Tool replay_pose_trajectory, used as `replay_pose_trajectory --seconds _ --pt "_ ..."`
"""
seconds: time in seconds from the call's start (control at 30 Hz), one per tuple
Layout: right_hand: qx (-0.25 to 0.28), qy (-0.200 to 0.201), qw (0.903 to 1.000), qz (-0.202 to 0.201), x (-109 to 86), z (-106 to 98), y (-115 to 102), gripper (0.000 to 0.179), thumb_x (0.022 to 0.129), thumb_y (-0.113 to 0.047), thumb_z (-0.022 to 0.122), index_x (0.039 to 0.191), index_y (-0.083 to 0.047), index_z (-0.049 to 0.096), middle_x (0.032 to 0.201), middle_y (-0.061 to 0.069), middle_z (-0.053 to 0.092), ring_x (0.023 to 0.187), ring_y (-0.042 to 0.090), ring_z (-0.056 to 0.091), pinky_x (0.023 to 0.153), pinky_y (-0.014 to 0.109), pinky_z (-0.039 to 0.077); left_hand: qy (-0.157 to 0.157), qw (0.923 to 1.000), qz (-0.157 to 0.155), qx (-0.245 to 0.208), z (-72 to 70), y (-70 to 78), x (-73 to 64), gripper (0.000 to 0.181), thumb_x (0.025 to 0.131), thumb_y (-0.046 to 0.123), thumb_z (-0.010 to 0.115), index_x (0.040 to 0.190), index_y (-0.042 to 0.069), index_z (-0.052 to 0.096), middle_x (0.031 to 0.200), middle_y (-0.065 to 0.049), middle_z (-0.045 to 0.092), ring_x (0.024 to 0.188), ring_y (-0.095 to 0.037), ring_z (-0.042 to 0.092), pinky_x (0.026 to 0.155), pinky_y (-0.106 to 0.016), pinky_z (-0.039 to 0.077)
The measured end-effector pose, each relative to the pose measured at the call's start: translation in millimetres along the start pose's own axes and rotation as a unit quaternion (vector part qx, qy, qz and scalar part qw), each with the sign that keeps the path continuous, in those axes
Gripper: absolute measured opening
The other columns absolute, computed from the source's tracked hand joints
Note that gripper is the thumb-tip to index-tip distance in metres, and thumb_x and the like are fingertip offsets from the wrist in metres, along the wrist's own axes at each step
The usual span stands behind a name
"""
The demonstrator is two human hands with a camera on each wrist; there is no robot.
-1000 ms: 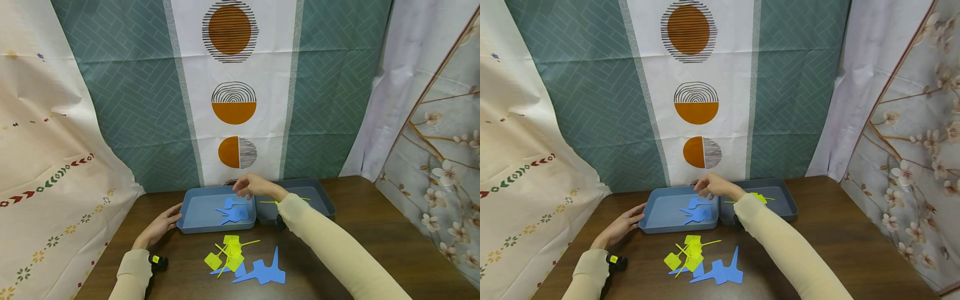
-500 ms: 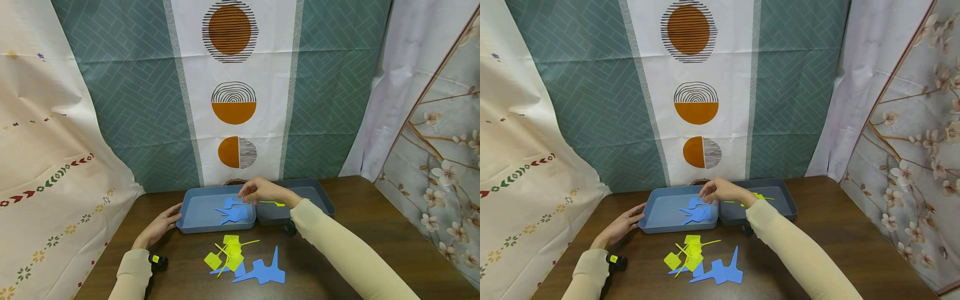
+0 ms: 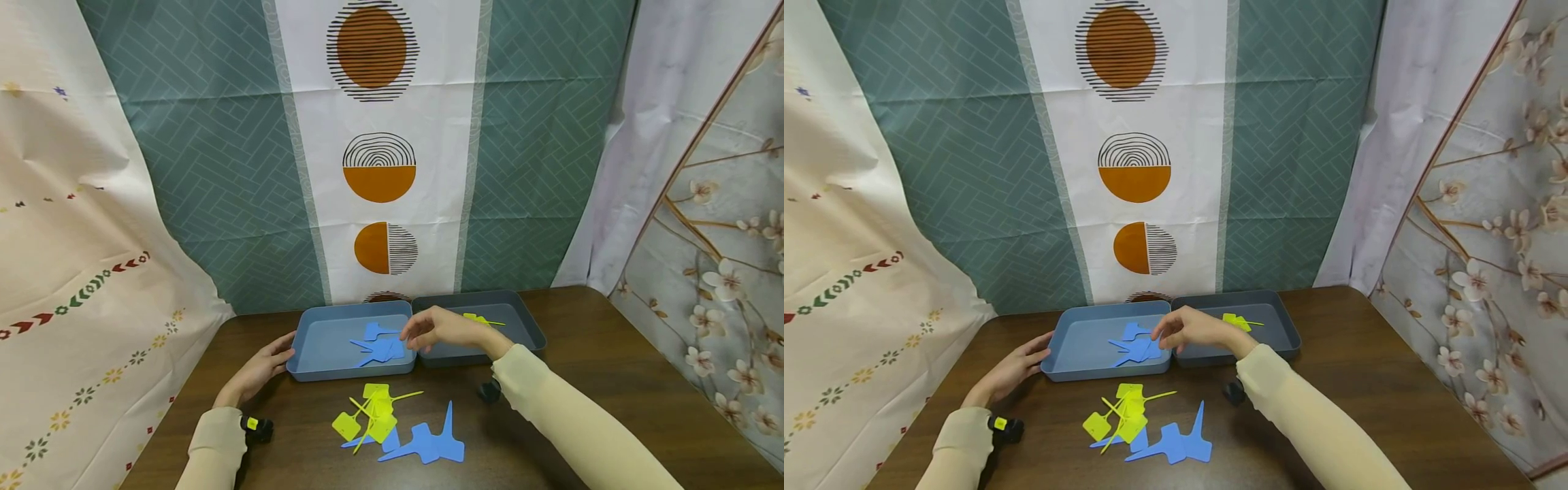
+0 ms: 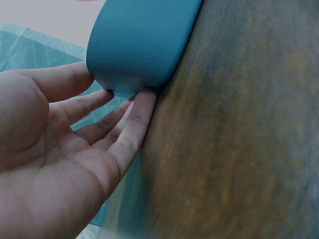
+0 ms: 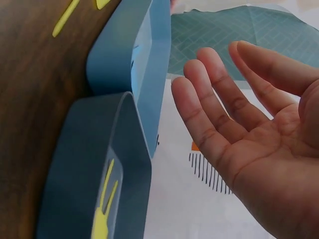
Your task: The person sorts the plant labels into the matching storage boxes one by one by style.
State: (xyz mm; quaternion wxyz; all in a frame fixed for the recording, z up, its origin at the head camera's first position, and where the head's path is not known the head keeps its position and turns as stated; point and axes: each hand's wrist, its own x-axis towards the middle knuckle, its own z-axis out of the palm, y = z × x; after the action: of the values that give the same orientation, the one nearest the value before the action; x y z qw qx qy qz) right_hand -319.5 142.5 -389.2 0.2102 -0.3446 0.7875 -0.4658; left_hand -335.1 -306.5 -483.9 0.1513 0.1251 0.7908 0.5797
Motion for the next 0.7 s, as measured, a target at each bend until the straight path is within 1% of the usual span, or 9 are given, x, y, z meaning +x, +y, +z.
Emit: replay_pose_trajectory --seconds 0.1,0.23,0.33,0.47,0.6,0.7 --pt "0.006 -0.011 0.9999 -0.007 -5.7 4 4 0.025 0.102 -0.008 0.064 0.124 0.004 0.068 0.112 0.022 0.071 0.103 0.050 0.063 0.088 0.058 0.057 -0.001 1.0000 0.000 0.000 -0.1 0.1 0.0 0.063 0.113 0.017 0.043 0.167 0.003 0.013 0.166 -0.029 0.019 0.153 -0.047 0.021 0.121 -0.059 0.029" --pt "0.017 -0.013 0.9998 -0.003 -11.8 11 10 0.028 0.102 -0.007 0.063 0.126 0.007 0.067 0.111 0.020 0.071 0.102 0.052 0.063 0.088 0.058 0.057 0.000 1.0000 0.001 0.000 -0.8 0.0 -0.2 0.063 0.113 0.017 0.043 0.167 0.003 0.012 0.166 -0.029 0.019 0.153 -0.047 0.021 0.121 -0.059 0.030" --pt "0.023 -0.008 0.9997 0.000 -15.8 15 15 0.028 0.102 -0.007 0.063 0.126 0.007 0.067 0.112 0.019 0.072 0.105 0.051 0.063 0.088 0.057 0.057 0.003 1.0000 0.000 0.000 -1.1 0.0 -0.3 0.063 0.114 0.017 0.043 0.167 0.003 0.013 0.166 -0.029 0.018 0.153 -0.047 0.021 0.121 -0.059 0.030" --pt "0.033 -0.007 0.9994 -0.001 -21.7 21 21 0.028 0.101 -0.006 0.064 0.126 0.007 0.067 0.115 0.024 0.070 0.107 0.053 0.062 0.088 0.056 0.058 0.004 1.0000 -0.002 0.005 -1.0 0.5 -0.8 0.063 0.113 0.018 0.043 0.167 0.003 0.013 0.166 -0.029 0.018 0.153 -0.048 0.022 0.121 -0.059 0.030" --pt "0.037 -0.010 0.9992 -0.003 -27.4 26 24 0.030 0.101 -0.008 0.065 0.126 0.008 0.066 0.116 0.026 0.069 0.106 0.053 0.060 0.087 0.054 0.058 0.003 1.0000 -0.002 0.006 -0.6 0.9 -1.0 0.063 0.113 0.018 0.044 0.167 0.004 0.013 0.166 -0.029 0.018 0.153 -0.048 0.021 0.121 -0.060 0.029" --pt "0.039 -0.018 0.9991 -0.004 -31.2 31 27 0.030 0.101 -0.008 0.064 0.127 0.008 0.066 0.116 0.026 0.068 0.105 0.053 0.060 0.087 0.055 0.057 0.002 1.0000 -0.001 0.006 0.2 0.9 -0.6 0.063 0.113 0.018 0.044 0.167 0.003 0.013 0.167 -0.029 0.017 0.153 -0.048 0.021 0.121 -0.060 0.029"
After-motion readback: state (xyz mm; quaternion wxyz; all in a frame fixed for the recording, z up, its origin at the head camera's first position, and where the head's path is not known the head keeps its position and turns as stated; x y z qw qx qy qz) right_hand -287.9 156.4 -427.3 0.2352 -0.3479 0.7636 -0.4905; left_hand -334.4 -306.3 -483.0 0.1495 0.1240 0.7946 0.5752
